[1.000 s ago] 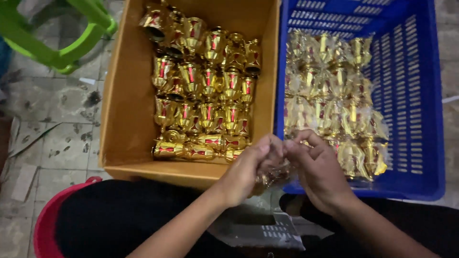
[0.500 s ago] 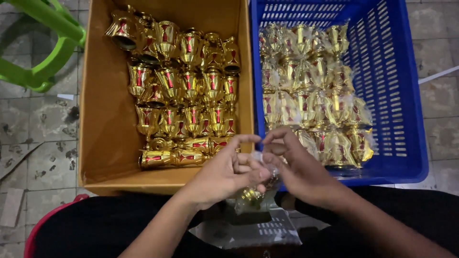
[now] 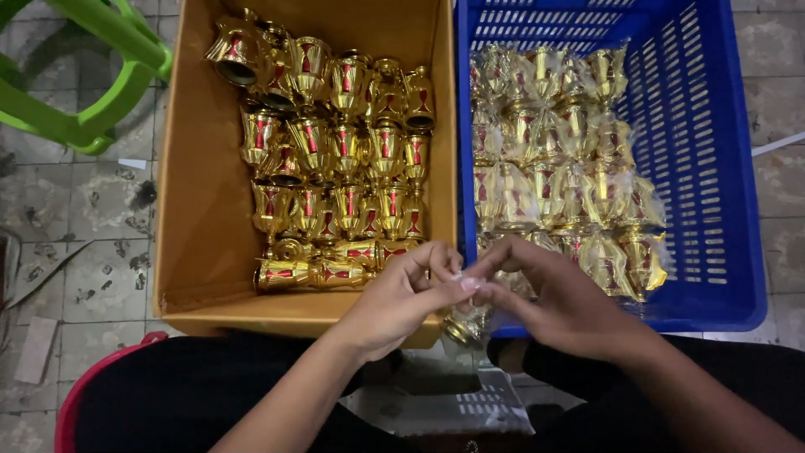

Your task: The person packs small gold trophy-style cups into plastic bags by hand and then places them into a blue crate.

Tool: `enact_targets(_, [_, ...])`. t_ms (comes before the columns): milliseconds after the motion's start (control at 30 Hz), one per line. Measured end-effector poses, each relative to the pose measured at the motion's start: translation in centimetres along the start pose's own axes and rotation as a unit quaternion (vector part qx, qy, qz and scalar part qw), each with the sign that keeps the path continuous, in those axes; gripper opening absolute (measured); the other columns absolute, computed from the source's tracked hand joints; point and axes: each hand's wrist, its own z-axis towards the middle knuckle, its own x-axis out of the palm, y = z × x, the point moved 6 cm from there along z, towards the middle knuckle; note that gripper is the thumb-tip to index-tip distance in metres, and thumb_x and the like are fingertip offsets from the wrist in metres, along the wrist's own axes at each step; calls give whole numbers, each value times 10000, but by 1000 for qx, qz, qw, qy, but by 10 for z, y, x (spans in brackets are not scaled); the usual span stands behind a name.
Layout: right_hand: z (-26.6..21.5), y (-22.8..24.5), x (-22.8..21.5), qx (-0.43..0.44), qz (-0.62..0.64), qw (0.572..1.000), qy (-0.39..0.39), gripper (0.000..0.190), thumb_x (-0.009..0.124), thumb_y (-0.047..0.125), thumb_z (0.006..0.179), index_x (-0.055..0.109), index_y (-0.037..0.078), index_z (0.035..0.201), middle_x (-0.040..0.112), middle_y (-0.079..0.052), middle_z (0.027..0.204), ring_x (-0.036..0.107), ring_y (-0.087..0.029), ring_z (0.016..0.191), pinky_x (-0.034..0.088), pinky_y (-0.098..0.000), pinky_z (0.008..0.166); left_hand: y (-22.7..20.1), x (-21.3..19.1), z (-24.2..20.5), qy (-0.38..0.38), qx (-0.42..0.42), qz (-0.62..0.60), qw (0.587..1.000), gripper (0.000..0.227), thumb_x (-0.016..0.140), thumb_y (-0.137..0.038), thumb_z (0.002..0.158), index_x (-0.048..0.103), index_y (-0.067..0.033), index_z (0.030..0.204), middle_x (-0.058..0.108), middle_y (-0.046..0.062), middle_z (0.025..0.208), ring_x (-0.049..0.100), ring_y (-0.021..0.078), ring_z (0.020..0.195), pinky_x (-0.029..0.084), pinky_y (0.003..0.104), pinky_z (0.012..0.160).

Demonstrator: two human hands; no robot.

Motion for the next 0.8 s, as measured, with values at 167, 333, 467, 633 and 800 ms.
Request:
enact_targets(167, [2,-11,-2,13,129,990,-52,146,592,223,979,638,89,1016,726,-69,911,740,-170,759,648,-297,658,-19,11,-4,-4,88,108,990,259,708,-139,917,495,-140,769,542,44,971,634,161,891,614,273,830])
enact_targets(333, [3,-21,5,115,191,968,-118,132,596,199,984,627,78,943,648,-71,773,625,-171,657,554,-320,653,-36,41,-21,40,398,486,777,182,647,41,951,534,0,815,524,153,916,496,263,807,387,358,750])
enact_targets(467, [4,-9,11,78,104,985,-115,251,639,121,931,518,104,1150,671,-122,941,701,-232,774,637,-326,657,-27,12,-12,-158,311,312,884,239,688,-3,855,488,-66,740,515,62,871,508,182,817,458,263,675])
enact_targets(633, [-1,8,14,-80,-126,973,-176,301,787,133,856,703,194,1139,733,46,910,637,-121,785,395,-276,781,-29,-1,-13,-230,278,276,891,338,673,-11,828,395,-139,686,487,23,802,497,159,789,439,270,701])
enact_targets(800, [-8,-19,24,-74,-200,964,-161,856,818,75,834,356,198,1544,624,-35,968,562,-190,868,494,-331,750,-28,1,-16,-223,287,305,880,303,677,-10,814,420,-123,699,491,34,818,492,158,784,424,266,649])
